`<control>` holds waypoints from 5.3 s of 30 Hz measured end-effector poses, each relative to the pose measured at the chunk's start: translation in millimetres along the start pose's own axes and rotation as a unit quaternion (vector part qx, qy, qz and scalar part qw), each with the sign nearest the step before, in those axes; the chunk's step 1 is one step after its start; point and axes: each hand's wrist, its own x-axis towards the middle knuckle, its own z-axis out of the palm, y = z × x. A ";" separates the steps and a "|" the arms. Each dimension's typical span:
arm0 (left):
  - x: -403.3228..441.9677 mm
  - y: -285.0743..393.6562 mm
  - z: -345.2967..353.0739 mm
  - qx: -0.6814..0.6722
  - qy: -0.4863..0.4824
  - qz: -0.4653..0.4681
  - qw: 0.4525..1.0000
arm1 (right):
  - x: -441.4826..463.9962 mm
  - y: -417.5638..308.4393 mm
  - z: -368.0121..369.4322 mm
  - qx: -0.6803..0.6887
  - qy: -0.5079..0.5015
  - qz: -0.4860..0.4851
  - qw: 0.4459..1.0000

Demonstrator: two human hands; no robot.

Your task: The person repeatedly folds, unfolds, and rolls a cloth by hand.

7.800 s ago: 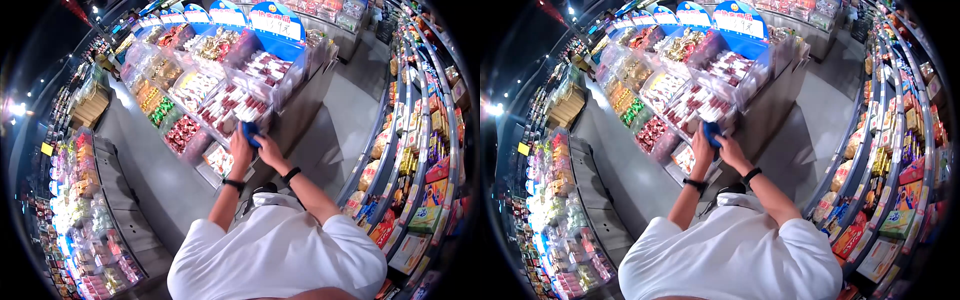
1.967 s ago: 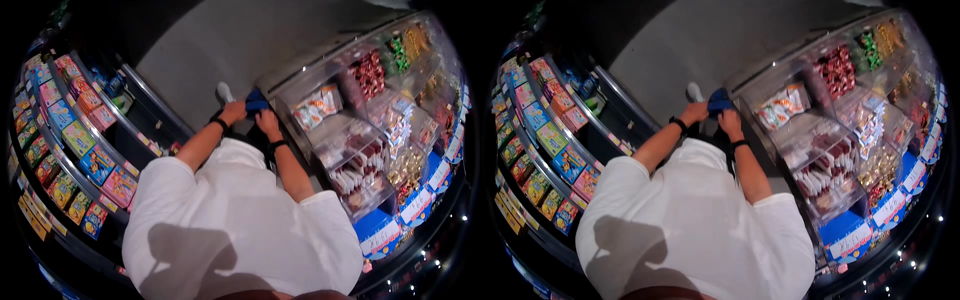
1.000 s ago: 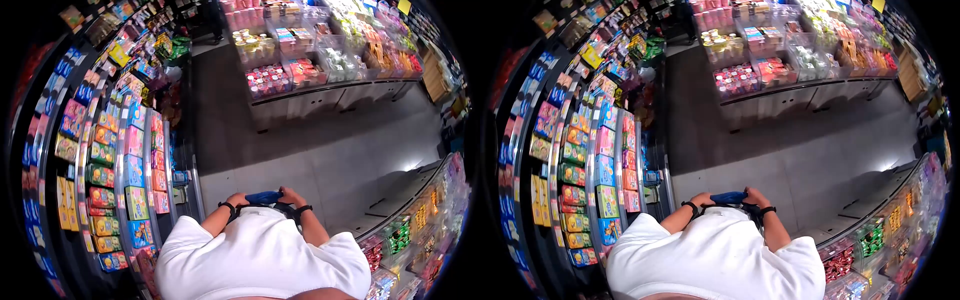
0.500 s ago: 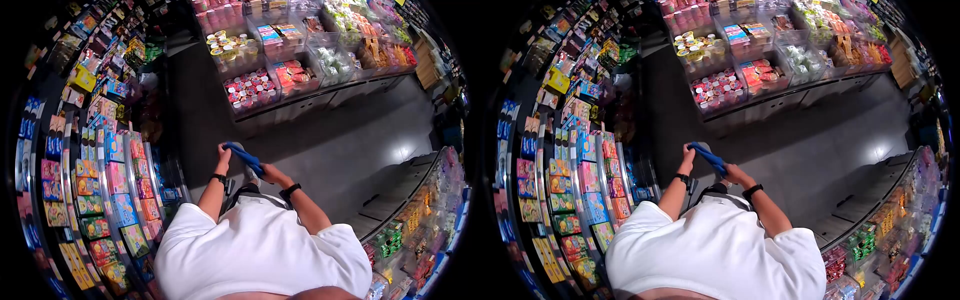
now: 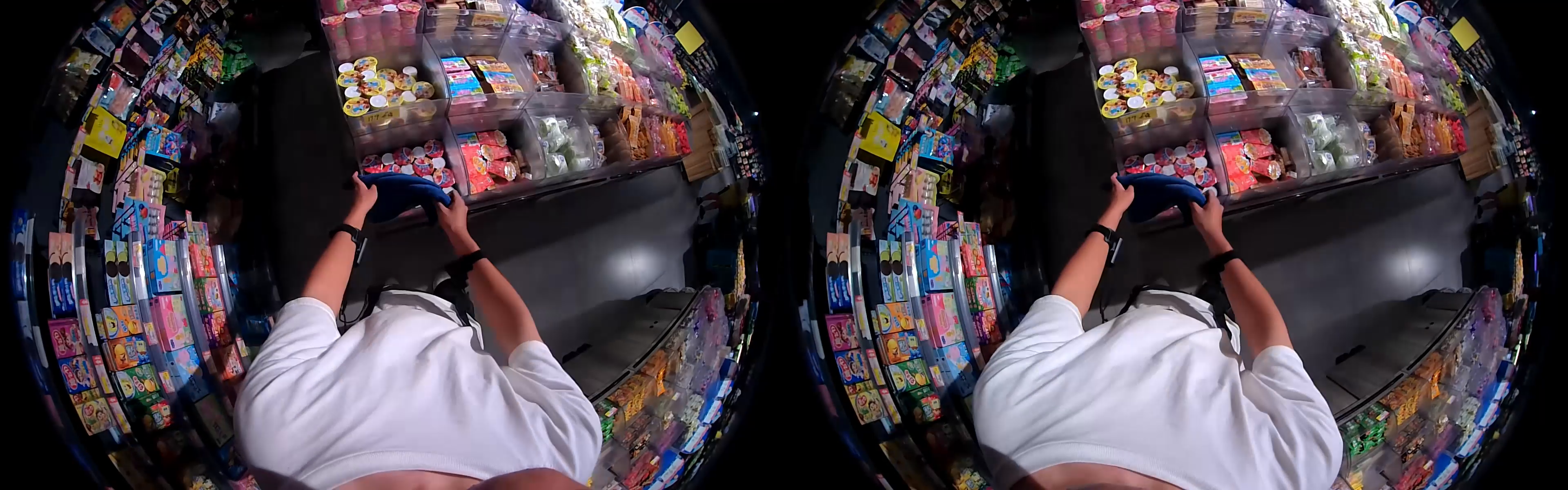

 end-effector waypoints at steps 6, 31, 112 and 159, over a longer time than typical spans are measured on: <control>56.5 29.4 16.0 0.031 0.100 0.036 0.994 | 132.5 -39.3 -24.4 -0.157 -0.005 -0.072 0.985; 77.8 58.8 19.4 0.232 0.227 -0.050 0.945 | 245.6 37.2 8.4 -0.170 -0.022 -0.187 0.967; -23.1 167.4 138.1 0.043 0.092 0.194 0.976 | 213.3 81.8 -235.6 -0.237 -0.036 -0.267 0.933; 58.5 325.9 139.1 0.083 0.086 0.089 0.989 | 384.6 -6.3 -274.5 0.203 -0.067 -0.083 0.973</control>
